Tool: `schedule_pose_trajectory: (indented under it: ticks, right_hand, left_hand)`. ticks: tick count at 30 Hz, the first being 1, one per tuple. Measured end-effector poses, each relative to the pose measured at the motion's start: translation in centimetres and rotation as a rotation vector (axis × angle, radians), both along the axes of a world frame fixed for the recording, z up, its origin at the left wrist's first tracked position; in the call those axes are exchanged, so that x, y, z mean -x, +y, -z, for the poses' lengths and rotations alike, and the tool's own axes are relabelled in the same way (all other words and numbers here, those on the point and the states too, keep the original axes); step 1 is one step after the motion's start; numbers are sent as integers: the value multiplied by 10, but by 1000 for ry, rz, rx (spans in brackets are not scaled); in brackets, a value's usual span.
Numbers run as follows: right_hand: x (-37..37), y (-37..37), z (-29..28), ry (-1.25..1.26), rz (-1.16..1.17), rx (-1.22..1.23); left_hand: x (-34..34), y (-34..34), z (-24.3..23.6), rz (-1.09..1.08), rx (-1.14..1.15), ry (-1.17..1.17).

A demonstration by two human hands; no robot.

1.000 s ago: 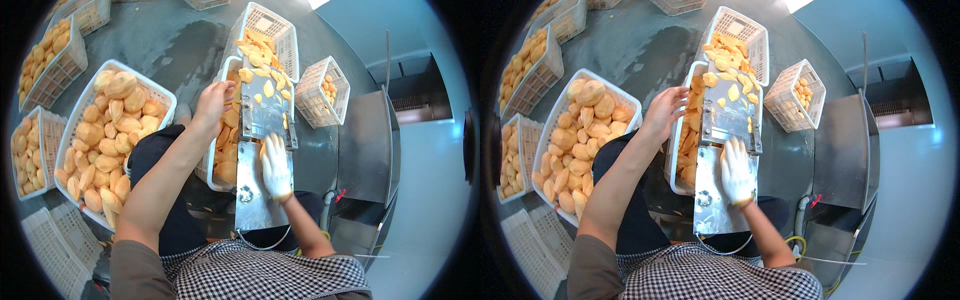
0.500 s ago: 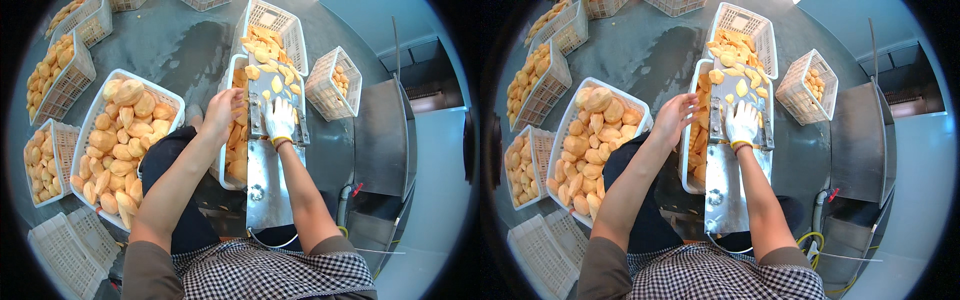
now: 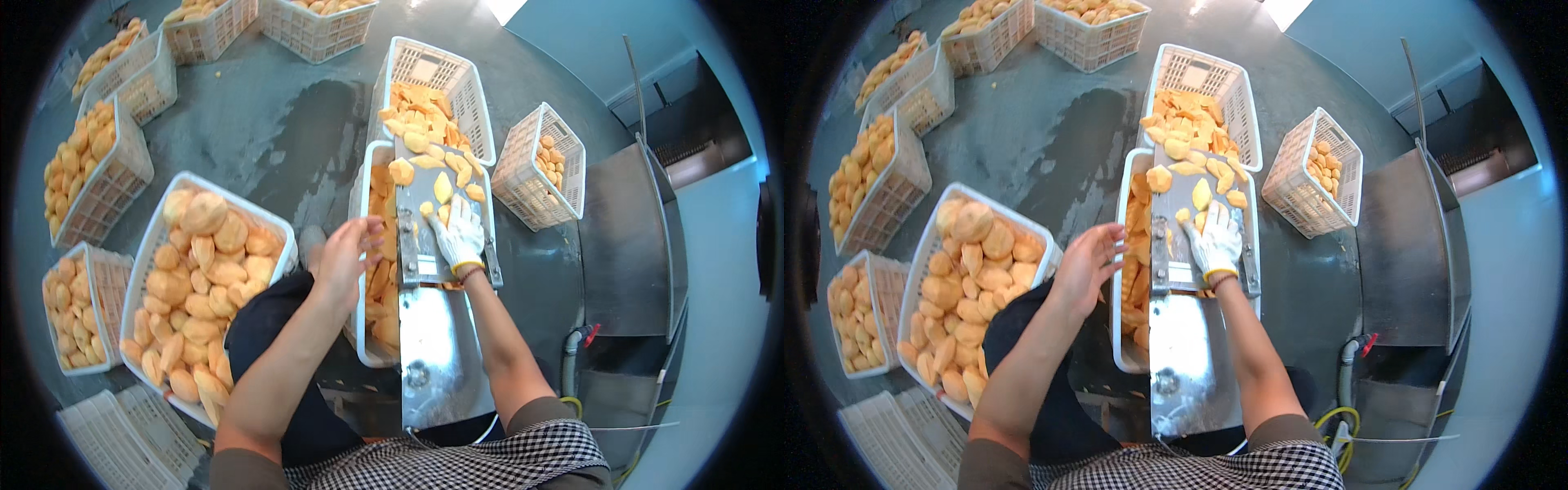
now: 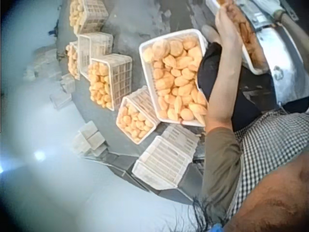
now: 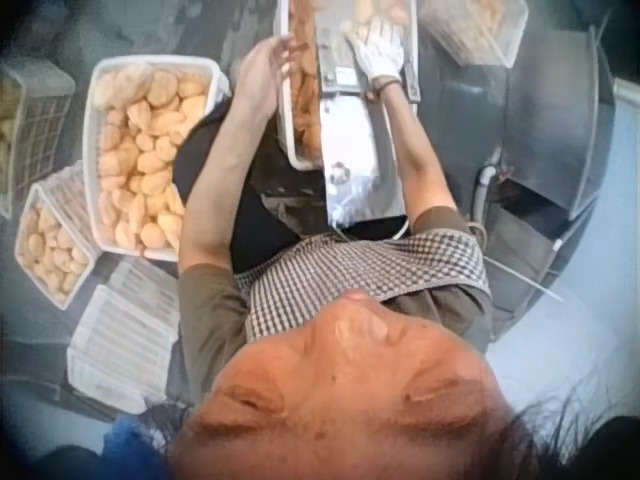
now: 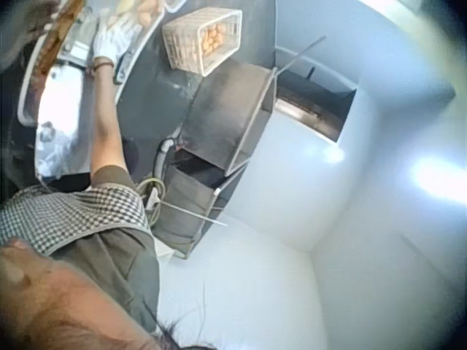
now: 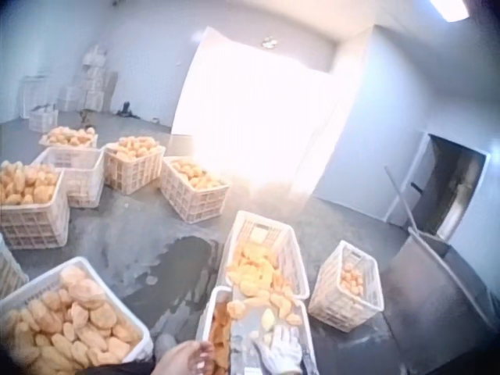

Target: The person sits on the floor and uses a manual slicing machine to cut peeled sweet potatoes into thin slices. They pick up each potato, press it against the blade, and place the resulting slices into a white plastic basket. The person occasionally moves the basket to make space.

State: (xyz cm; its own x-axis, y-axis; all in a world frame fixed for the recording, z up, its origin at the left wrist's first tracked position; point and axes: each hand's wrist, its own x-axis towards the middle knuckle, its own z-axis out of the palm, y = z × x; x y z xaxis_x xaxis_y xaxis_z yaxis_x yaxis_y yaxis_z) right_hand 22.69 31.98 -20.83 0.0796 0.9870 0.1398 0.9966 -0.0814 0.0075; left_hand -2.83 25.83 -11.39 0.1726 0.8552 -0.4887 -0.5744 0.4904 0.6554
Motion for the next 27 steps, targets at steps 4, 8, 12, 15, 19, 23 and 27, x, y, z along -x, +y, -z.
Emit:
schedule_pose_trajectory:
  ticks: [4,8,12,15,19,23,27]
  right_hand:
    - [-14,82,11,9,134,-4]
    - [-19,100,-14,162,221,194]
    - [-26,117,28,28,135,166]
    - [-49,170,49,105,43,88]
    - [-38,183,20,199,3,-112]
    - [5,154,-62,477,-173,567]
    - [-8,186,-5,880,20,501]
  left_hand:
    - [-6,2,0,29,36,35]
    - [-1,3,-3,1,65,60]
    - [-13,-4,10,75,42,57]
    - [-22,-7,14,161,107,80]
    - [-22,-1,11,141,115,131]
    - [-20,-6,18,112,110,175]
    - [-28,-10,22,184,152,168]
